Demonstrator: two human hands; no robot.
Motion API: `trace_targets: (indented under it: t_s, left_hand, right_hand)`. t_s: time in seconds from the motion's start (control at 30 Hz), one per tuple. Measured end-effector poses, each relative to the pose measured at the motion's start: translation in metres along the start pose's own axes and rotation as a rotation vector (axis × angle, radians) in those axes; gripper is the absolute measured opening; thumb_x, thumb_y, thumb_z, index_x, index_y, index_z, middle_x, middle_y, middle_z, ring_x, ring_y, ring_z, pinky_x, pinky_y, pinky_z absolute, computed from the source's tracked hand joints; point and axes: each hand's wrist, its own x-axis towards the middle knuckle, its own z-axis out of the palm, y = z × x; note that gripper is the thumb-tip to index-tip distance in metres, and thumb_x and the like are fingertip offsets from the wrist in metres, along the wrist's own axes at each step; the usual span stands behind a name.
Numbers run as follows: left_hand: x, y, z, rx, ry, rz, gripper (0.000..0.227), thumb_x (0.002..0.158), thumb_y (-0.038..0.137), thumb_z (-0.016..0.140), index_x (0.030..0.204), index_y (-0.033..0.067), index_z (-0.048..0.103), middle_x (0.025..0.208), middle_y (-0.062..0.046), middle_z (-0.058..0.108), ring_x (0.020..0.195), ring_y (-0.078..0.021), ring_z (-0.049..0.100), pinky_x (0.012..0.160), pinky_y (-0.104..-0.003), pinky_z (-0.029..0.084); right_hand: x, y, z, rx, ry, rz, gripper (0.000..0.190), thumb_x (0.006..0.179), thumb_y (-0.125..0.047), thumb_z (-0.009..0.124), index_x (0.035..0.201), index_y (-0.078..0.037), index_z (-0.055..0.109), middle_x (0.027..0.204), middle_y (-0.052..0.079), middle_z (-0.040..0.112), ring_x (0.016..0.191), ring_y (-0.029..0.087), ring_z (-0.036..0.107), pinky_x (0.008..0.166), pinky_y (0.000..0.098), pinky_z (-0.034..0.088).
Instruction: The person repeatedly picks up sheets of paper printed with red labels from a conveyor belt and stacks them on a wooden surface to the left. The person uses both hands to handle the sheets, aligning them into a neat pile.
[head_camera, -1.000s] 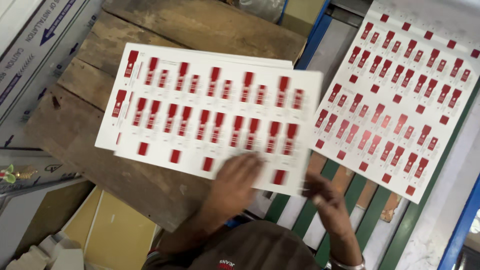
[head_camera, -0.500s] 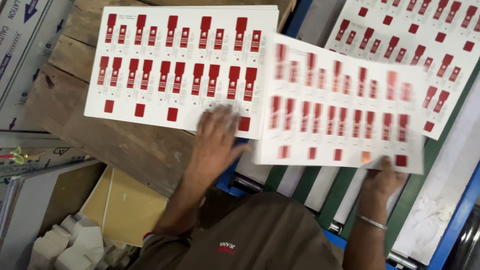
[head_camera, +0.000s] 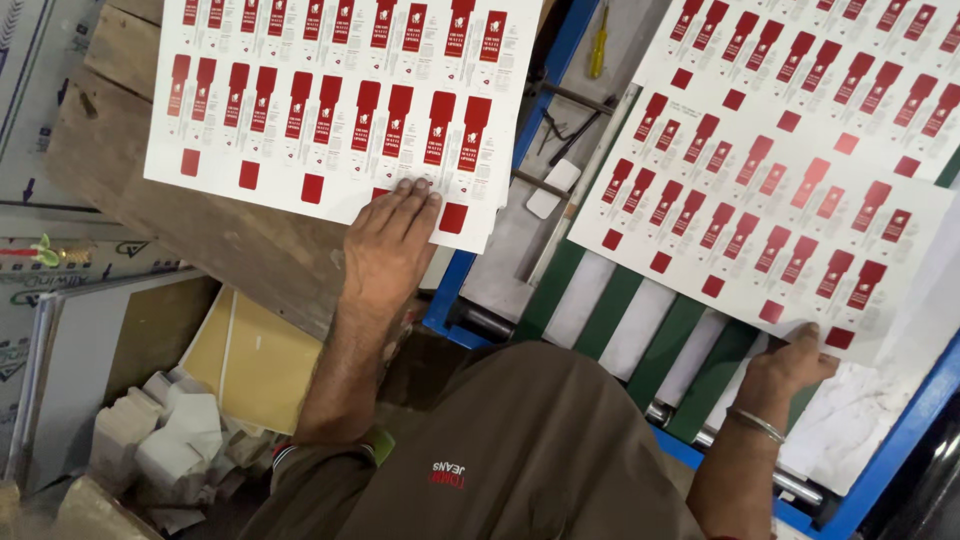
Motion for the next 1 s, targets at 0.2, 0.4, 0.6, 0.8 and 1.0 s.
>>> trace_targets:
  t_s: [0.2,0.4,0.6,0.8,1.0]
  left_hand:
    - [-0.003,0.007,0.004,-0.005,0.035,-0.048,0.032,0.087,0.009,0.076,0.118,-0.001,0.072,0.124,-0.016,0.074,0.12,-0.031,0.069,0.101,-0.045,0.056]
    - [-0.006,0.007,0.007,0.019,0.011,-0.074,0.031,0.09,0.004,0.073,0.121,0.0011,0.073,0.126,-0.014,0.074,0.123,-0.0284,0.069,0.105,-0.043,0.056]
    - [-0.005,0.009,0.002,-0.042,-0.036,-0.092,0.039,0.086,0.01,0.075,0.123,-0.0012,0.071,0.129,-0.017,0.071,0.126,-0.0315,0.063,0.106,-0.048,0.051]
    - [-0.01,-0.021,-0.009,-0.109,-0.063,-0.096,0.044,0.083,0.004,0.068,0.128,0.0031,0.07,0.132,-0.013,0.071,0.128,-0.0288,0.064,0.113,-0.045,0.05]
    - [0.006,0.02,0.005,-0.291,0.057,-0.178,0.04,0.09,0.008,0.07,0.13,0.0018,0.066,0.135,-0.017,0.067,0.13,-0.0325,0.061,0.113,-0.045,0.048]
  right_hand:
    - [0.013,0.021,0.002,0.123,-0.116,-0.035,0.046,0.103,0.008,0.043,0.149,0.007,0.043,0.148,0.026,0.058,0.13,0.039,0.07,0.108,0.0505,0.066]
    - [0.041,0.04,-0.001,0.175,-0.171,0.005,0.045,0.109,0.002,0.044,0.154,0.009,0.043,0.151,0.03,0.06,0.133,0.044,0.072,0.111,0.0552,0.063]
    - [0.062,0.053,-0.009,0.179,-0.138,0.278,0.044,0.113,-0.019,0.044,0.151,0.001,0.04,0.138,0.026,0.065,0.116,0.04,0.074,0.092,0.0522,0.069]
    - [0.029,0.05,-0.007,0.015,-0.179,0.329,0.04,0.112,-0.015,0.055,0.145,-0.001,0.04,0.123,0.025,0.063,0.104,0.038,0.07,0.089,0.0475,0.065]
    - [-0.072,0.012,0.09,-0.039,-0.665,0.44,0.051,0.105,-0.024,0.066,0.145,0.004,0.048,0.138,0.023,0.063,0.118,0.035,0.069,0.101,0.0459,0.06]
